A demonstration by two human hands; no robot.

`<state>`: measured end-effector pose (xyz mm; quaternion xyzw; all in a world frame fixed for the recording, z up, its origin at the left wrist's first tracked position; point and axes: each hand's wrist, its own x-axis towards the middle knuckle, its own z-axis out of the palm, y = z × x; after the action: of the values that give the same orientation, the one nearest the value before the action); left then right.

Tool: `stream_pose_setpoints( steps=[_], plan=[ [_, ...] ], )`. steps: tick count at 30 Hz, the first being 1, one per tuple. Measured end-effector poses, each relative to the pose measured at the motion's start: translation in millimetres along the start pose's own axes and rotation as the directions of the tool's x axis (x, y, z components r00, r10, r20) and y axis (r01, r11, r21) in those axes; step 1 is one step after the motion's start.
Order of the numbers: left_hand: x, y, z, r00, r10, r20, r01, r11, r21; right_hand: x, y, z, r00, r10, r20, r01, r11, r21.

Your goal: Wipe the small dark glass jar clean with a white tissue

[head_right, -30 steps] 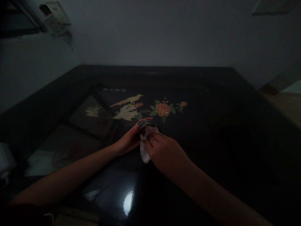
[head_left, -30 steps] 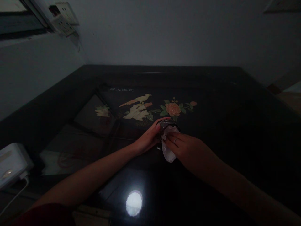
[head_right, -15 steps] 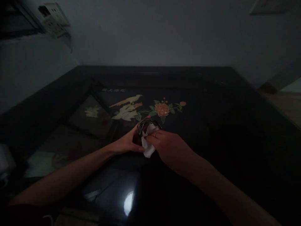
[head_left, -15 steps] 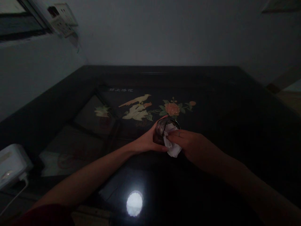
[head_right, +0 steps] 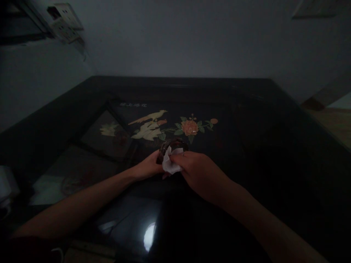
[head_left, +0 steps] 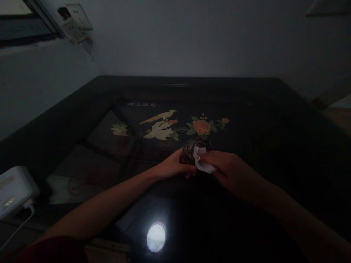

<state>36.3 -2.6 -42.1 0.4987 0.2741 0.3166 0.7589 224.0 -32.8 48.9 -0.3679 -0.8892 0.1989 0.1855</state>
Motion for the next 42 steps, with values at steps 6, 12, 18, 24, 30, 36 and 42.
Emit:
stream_pose_setpoints(
  steps=[6,12,18,24,30,36,42],
  plan=[
    [0,-7,0.5,0.995,0.088,-0.055,-0.095,0.984,-0.148,-2,-2,3,0.996,-0.064,-0.065,0.06,0.997,-0.053],
    [1,-4,3.5,0.992,0.071,-0.105,-0.093,0.97,-0.223,-1,0,13,0.984,-0.129,-0.126,0.108,0.981,-0.163],
    [5,-7,1.7,0.992,0.053,-0.111,-0.084,0.951,-0.298,-1,0,23,0.984,-0.145,-0.106,0.116,0.964,-0.239],
    [9,-4,5.9,0.983,0.074,-0.167,-0.129,0.929,-0.347,-1,0,27,0.978,-0.197,-0.062,0.153,0.894,-0.421],
    [9,6,12.0,0.976,0.09,-0.199,-0.157,0.922,-0.354,0,-2,27,0.957,-0.289,-0.026,0.223,0.79,-0.571],
    [7,10,14.5,0.979,0.06,-0.195,-0.121,0.94,-0.32,-3,-3,22,0.947,-0.32,0.013,0.26,0.746,-0.613],
    [7,9,16.0,0.98,0.072,-0.187,-0.127,0.945,-0.301,-4,-10,28,0.958,-0.287,-0.029,0.222,0.799,-0.558]
  ],
)
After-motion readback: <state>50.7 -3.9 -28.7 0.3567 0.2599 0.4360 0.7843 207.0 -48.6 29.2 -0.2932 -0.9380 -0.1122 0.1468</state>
